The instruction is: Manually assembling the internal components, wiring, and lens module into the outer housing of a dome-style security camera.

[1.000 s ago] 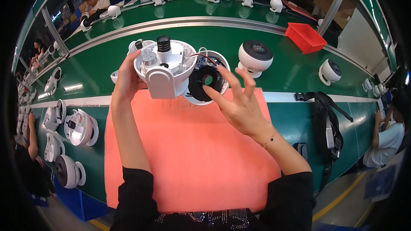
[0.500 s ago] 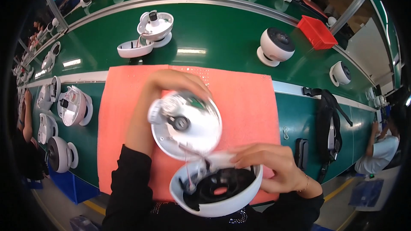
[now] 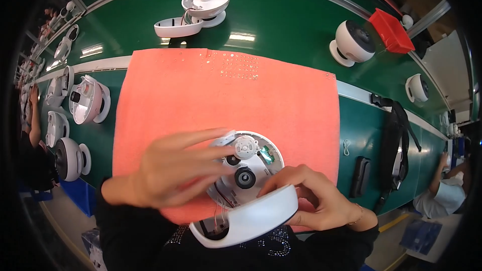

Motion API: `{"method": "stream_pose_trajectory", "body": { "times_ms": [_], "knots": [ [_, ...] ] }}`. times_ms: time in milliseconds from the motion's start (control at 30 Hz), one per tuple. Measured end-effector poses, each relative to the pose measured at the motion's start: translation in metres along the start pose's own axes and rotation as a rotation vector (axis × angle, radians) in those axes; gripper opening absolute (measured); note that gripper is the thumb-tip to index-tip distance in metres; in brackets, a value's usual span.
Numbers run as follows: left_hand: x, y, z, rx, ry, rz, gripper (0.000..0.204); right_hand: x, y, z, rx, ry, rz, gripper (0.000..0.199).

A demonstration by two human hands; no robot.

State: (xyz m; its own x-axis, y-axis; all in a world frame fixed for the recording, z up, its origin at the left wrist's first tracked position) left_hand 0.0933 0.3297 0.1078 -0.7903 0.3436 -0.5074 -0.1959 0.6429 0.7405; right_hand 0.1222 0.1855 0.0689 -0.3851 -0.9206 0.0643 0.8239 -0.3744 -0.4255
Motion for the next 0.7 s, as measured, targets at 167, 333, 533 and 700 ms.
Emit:
{"method": "stream_pose_trajectory", "body": {
  "times_ms": [167, 333, 533, 700],
  "knots": [
    [0.06, -0.013, -0.014, -0.234, 0.177, 0.084, 0.03, 0.004, 0.019, -0.014, -0.144, -0.187, -0.216, 0.043],
    [0.058, -0.021, -0.015, -0.324, 0.197, 0.147, 0.024, -0.009, 0.028, -0.014, -0.136, -0.188, -0.355, 0.04],
    [0.068, -0.015, 0.031, 0.38, 0.603, 0.119, 0.021, -0.012, 0.015, -0.014, -0.016, -0.221, -0.295, 0.046],
    [0.042, -0.002, 0.002, -0.09, 0.317, 0.067, 0.075, -0.006, 0.019, -0.016, 0.08, -0.234, -0.312, 0.046]
  ]
}}
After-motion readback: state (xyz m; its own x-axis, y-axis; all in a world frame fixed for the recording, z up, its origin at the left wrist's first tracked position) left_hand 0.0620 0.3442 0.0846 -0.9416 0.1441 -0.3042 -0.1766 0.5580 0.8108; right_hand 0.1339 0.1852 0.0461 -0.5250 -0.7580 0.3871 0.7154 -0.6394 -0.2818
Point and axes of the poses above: each hand's wrist, its own x-axis away from the middle knuckle, its own y-axis out of the back of the hand, z = x × y, the point moved 9 cm from there along -x, towards the middle knuckle, and after that the axes turned 14 degrees about -x, right-handed, at the moved point
